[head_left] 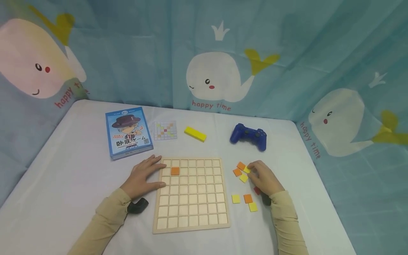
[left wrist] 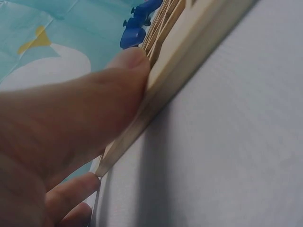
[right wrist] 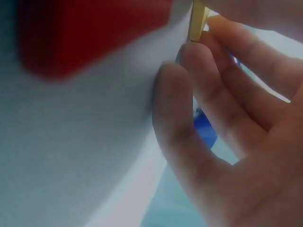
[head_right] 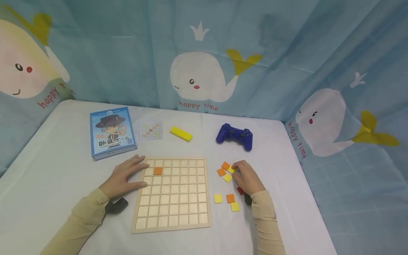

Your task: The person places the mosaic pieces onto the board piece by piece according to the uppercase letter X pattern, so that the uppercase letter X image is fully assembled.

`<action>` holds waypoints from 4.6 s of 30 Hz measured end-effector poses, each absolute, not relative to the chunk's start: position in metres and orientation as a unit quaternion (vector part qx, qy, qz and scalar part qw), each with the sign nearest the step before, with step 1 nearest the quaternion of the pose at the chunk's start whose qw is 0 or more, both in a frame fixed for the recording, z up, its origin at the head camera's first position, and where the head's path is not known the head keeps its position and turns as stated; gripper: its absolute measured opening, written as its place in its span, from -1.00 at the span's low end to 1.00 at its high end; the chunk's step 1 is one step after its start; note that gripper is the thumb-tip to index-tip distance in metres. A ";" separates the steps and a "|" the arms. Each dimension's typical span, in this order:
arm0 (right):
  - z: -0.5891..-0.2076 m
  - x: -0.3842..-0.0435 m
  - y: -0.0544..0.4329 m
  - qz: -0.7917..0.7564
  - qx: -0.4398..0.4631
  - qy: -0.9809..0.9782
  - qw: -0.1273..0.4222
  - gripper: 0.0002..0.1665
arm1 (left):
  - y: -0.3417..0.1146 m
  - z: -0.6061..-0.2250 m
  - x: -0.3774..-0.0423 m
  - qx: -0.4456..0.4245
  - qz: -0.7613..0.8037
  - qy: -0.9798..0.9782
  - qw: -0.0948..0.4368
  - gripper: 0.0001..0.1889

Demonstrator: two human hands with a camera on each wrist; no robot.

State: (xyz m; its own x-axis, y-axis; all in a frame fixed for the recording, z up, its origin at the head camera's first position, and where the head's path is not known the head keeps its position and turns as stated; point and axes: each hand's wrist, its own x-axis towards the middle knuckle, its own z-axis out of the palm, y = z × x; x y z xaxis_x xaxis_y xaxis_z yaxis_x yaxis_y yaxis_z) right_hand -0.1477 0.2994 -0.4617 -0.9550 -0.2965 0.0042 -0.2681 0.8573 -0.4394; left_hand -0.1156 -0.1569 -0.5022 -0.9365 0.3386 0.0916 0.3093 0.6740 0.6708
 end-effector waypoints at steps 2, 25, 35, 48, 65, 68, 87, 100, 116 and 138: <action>-0.462 -0.149 0.301 -0.223 -0.146 0.963 0.031 -0.69 | -0.157 -0.502 -0.116 0.177 0.361 0.915 0.019 -0.34; -0.442 -0.158 0.218 -0.264 -0.360 0.894 0.024 -0.79 | -0.152 -0.501 -0.116 0.181 0.366 0.913 0.012 -0.37; -0.449 -0.163 0.194 -0.256 -0.371 0.891 0.054 -0.83 | -0.154 -0.501 -0.116 0.174 0.362 0.916 0.020 -0.37; -0.450 -0.167 0.188 -0.208 -0.386 0.896 0.063 -0.82 | -0.156 -0.501 -0.117 0.172 0.357 0.918 0.024 -0.36; -0.442 -0.163 0.195 -0.179 -0.379 0.906 0.050 -0.80 | -0.155 -0.499 -0.117 0.170 0.361 0.917 0.028 -0.37; -0.431 -0.155 0.209 -0.158 -0.360 0.919 0.037 -0.75 | -0.154 -0.499 -0.117 0.171 0.360 0.917 0.029 -0.36; -0.442 -0.100 0.299 -0.137 -0.234 0.962 -0.029 -0.60 | -0.160 -0.499 -0.117 0.167 0.364 0.916 0.023 -0.36; -0.447 -0.116 0.283 -0.128 -0.203 0.970 0.034 -0.58 | -0.155 -0.499 -0.115 0.171 0.364 0.915 0.029 -0.37; -0.447 -0.122 0.281 -0.154 -0.240 0.959 -0.006 -0.66 | -0.156 -0.499 -0.116 0.169 0.362 0.916 0.025 -0.37; -0.415 -0.148 0.175 -0.193 -0.418 0.887 0.025 -0.75 | -0.154 -0.499 -0.117 0.167 0.362 0.917 0.030 -0.35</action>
State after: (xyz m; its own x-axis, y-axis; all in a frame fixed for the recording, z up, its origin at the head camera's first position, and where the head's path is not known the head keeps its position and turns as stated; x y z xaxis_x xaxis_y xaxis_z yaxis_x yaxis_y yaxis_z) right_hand -0.1476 0.1754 -0.4145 -0.6493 -0.7513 0.1179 -0.7324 0.5759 -0.3632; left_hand -0.1171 -0.1545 -0.4985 -0.9422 0.3283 0.0670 0.2856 0.6822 0.6731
